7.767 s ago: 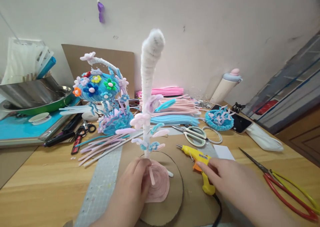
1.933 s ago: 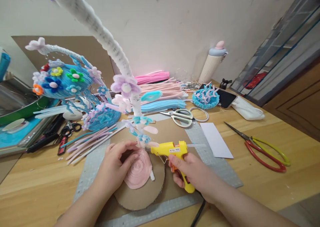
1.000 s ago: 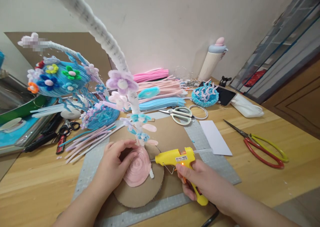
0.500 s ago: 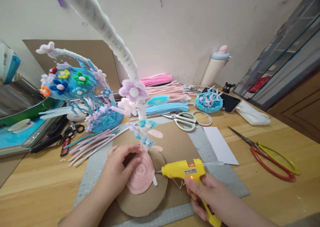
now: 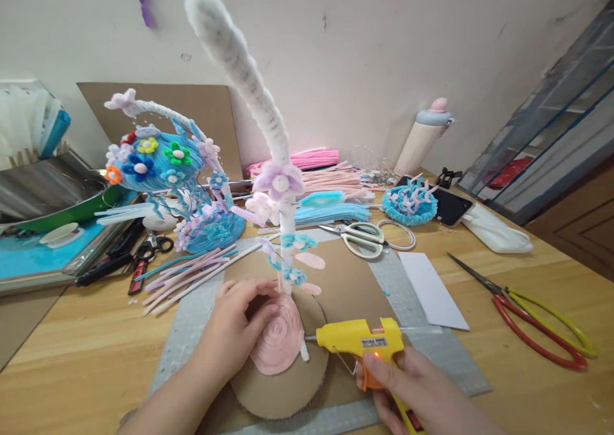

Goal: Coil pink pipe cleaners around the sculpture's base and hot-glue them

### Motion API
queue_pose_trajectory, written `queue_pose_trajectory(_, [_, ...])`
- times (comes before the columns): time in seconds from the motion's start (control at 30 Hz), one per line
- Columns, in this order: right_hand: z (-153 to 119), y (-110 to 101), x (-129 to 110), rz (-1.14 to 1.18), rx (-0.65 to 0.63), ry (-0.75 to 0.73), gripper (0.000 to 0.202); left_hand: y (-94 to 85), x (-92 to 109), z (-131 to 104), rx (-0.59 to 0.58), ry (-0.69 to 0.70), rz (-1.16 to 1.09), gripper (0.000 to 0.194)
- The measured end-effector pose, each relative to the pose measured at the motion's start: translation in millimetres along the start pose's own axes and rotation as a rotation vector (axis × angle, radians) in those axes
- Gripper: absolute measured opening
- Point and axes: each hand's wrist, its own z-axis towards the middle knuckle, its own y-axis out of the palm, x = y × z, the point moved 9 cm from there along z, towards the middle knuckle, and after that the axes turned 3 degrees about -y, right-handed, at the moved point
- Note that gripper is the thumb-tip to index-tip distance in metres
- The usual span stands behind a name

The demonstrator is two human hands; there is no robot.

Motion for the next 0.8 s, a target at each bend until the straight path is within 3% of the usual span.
queue_pose_trajectory(0.4, [5.3, 2.1, 4.5, 0.162, 0.060, -0.095, 0.057, 0.5, -0.3, -0.9, -0.001, -0.004, -0.008, 0.018])
queue_pose_trajectory(0.8, [5.9, 2.3, 11.9, 0.116, 0.035, -0.080, 0.056, 0.9, 0.0, -1.6, -0.013, -0.017, -0.024, 0.020])
